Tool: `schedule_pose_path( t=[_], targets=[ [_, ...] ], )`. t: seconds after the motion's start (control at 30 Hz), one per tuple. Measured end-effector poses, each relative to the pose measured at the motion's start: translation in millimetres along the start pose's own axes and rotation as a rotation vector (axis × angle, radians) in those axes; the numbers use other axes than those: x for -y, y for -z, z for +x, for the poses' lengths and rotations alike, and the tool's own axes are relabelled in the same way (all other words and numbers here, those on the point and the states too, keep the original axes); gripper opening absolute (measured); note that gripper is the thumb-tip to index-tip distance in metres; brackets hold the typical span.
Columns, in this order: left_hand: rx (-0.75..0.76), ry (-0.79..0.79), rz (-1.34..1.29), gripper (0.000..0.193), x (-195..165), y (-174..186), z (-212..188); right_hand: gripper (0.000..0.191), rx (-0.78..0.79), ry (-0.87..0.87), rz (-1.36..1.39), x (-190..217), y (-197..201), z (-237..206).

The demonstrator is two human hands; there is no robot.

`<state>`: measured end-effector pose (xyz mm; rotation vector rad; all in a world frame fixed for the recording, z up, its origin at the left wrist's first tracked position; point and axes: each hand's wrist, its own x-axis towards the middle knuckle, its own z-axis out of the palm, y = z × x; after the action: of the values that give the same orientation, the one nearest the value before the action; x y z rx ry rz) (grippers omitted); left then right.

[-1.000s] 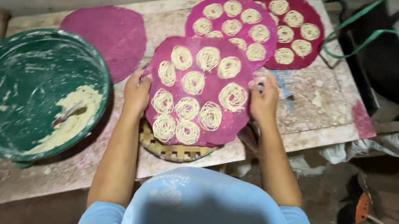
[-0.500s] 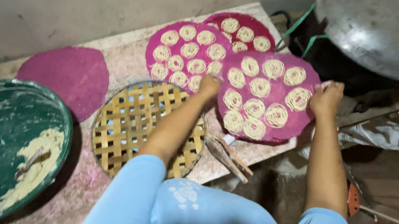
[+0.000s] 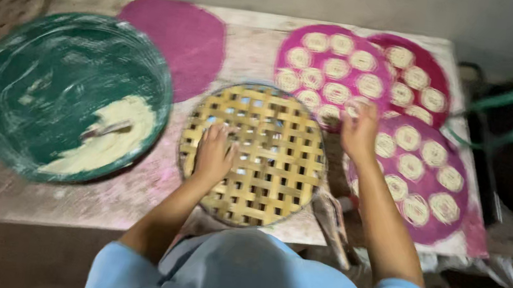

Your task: The person uses a manual dough press to extrude dough into thin strands, forming small circular nests on pink trays. They repeatedly load dough into the press, squeeze the handle, and arrange the resulting noodle nests on the trays.

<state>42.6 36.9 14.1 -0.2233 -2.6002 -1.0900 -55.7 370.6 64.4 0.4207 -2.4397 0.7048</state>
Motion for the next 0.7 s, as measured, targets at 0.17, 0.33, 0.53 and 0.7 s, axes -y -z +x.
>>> schedule_pose_path(
  t=[0.17,0.33,0.53,0.7],
  targets=[
    [-0.071,0.198,0.180,0.041,36,61,-82,0.033,0.309,0.033,0.283,109,-144,80],
    [-0.091,0.263,-0.215,0.055,69,78,-125,0.066,0.748,0.000,-0.106,184,-248,138],
    [0.285,0.416,-0.684,0.051,119,99,-137,0.047,0.671,-0.189,-0.312,252,-308,157],
    [0.358,0.416,-0.734,0.043,145,133,-129,0.024,0.338,-0.345,-0.024,258,-298,168]
  ],
)
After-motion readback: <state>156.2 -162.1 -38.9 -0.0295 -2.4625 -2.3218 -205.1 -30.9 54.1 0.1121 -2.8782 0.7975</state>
